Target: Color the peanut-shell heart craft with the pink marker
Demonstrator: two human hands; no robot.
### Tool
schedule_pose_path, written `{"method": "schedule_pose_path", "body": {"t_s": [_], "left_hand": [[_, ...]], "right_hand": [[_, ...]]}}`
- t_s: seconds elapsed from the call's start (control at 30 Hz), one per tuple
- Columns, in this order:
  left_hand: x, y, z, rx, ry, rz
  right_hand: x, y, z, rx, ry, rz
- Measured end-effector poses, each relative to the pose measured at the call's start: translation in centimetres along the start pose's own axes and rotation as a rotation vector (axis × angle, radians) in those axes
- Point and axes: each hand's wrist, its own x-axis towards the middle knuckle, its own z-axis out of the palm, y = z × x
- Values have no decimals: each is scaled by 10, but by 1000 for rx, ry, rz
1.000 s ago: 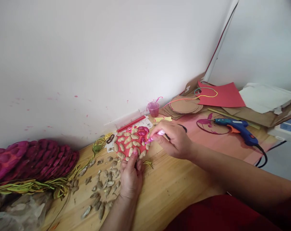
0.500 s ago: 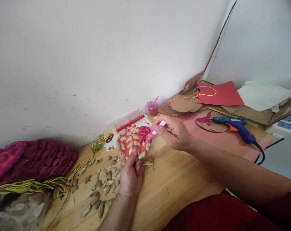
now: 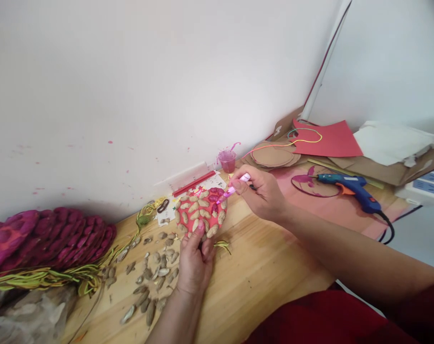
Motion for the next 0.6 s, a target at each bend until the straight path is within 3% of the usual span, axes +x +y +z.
{"method": "schedule_pose_path", "body": {"t_s": [0.2, 0.6], "left_hand": [[-2, 1, 2, -13, 10, 1], [-3, 0, 3, -2, 23, 5]], "right_hand": [[-1, -2, 1, 32, -42, 3], [-1, -1, 1, 36, 0, 18]]}}
